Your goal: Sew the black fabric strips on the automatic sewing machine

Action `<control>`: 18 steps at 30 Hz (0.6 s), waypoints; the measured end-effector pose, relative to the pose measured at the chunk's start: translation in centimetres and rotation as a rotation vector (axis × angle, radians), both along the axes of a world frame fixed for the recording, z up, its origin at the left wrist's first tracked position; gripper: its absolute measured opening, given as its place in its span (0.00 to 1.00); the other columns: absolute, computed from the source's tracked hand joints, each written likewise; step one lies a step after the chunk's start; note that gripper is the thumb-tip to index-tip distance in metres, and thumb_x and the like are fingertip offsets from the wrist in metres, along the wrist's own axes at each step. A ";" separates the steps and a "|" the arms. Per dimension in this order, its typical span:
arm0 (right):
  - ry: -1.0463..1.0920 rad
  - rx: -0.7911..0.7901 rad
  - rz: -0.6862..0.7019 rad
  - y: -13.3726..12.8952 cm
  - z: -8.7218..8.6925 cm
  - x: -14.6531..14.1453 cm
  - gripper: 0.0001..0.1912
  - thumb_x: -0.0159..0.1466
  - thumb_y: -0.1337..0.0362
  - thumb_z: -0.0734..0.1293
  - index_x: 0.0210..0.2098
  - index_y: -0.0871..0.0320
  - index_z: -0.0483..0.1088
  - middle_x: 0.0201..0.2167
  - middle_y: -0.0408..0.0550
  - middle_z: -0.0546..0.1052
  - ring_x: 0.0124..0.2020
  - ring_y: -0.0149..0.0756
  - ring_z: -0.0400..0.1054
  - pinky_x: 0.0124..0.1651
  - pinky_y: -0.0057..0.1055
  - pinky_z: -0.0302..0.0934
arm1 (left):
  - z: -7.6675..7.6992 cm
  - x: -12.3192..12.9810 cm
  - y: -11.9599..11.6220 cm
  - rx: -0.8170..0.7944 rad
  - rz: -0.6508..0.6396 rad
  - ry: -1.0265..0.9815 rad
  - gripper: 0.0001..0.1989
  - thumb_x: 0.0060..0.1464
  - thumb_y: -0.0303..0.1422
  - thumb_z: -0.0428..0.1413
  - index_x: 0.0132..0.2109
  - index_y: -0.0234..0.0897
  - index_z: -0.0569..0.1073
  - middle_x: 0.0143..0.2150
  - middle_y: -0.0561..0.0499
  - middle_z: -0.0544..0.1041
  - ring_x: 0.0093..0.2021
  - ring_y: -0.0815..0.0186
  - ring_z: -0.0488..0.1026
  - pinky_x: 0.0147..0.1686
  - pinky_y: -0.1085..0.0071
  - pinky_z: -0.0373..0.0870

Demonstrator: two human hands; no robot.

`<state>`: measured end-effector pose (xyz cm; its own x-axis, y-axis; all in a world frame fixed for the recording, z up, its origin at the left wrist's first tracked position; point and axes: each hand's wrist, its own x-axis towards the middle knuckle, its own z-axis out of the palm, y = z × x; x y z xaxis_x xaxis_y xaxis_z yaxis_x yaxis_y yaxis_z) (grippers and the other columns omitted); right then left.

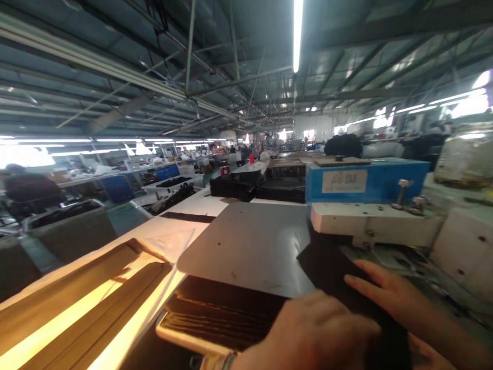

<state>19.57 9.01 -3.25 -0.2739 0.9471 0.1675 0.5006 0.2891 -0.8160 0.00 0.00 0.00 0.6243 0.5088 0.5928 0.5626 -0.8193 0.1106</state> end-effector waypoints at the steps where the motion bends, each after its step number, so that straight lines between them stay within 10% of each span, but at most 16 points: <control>1: -0.013 -0.027 0.042 0.4 -0.1 -0.1 0.23 0.52 0.49 0.63 0.41 0.58 0.69 0.41 0.49 0.74 0.43 0.44 0.66 0.48 0.36 0.60 | -0.1 -0.2 1.6 -0.099 0.088 -0.109 0.13 0.54 0.28 0.45 0.46 0.36 0.68 0.35 0.49 0.74 0.36 0.69 0.70 0.36 0.75 0.69; 5: -0.019 -0.074 0.176 0.5 -0.4 -0.1 0.21 0.59 0.50 0.56 0.40 0.57 0.69 0.35 0.45 0.75 0.41 0.40 0.67 0.43 0.31 0.61 | -1.1 -1.3 8.0 -0.518 0.300 -0.444 0.18 0.50 0.32 0.52 0.49 0.34 0.66 0.47 0.43 0.70 0.46 0.62 0.66 0.46 0.65 0.64; 11: -0.024 -0.088 0.178 0.2 -0.2 0.0 0.22 0.60 0.49 0.54 0.35 0.59 0.70 0.29 0.44 0.74 0.32 0.37 0.68 0.32 0.28 0.61 | -2.2 -0.7 12.2 -1.193 0.045 -0.752 0.17 0.44 0.38 0.56 0.39 0.31 0.71 0.36 0.45 0.74 0.34 0.64 0.71 0.37 0.68 0.67; 18: 0.027 0.044 -0.033 1.0 -1.3 -1.6 0.22 0.58 0.55 0.58 0.48 0.60 0.65 0.45 0.51 0.72 0.45 0.40 0.66 0.49 0.36 0.58 | -3.7 0.3 13.0 -1.115 0.081 -0.746 0.13 0.41 0.37 0.58 0.34 0.32 0.71 0.29 0.51 0.73 0.28 0.69 0.68 0.31 0.74 0.64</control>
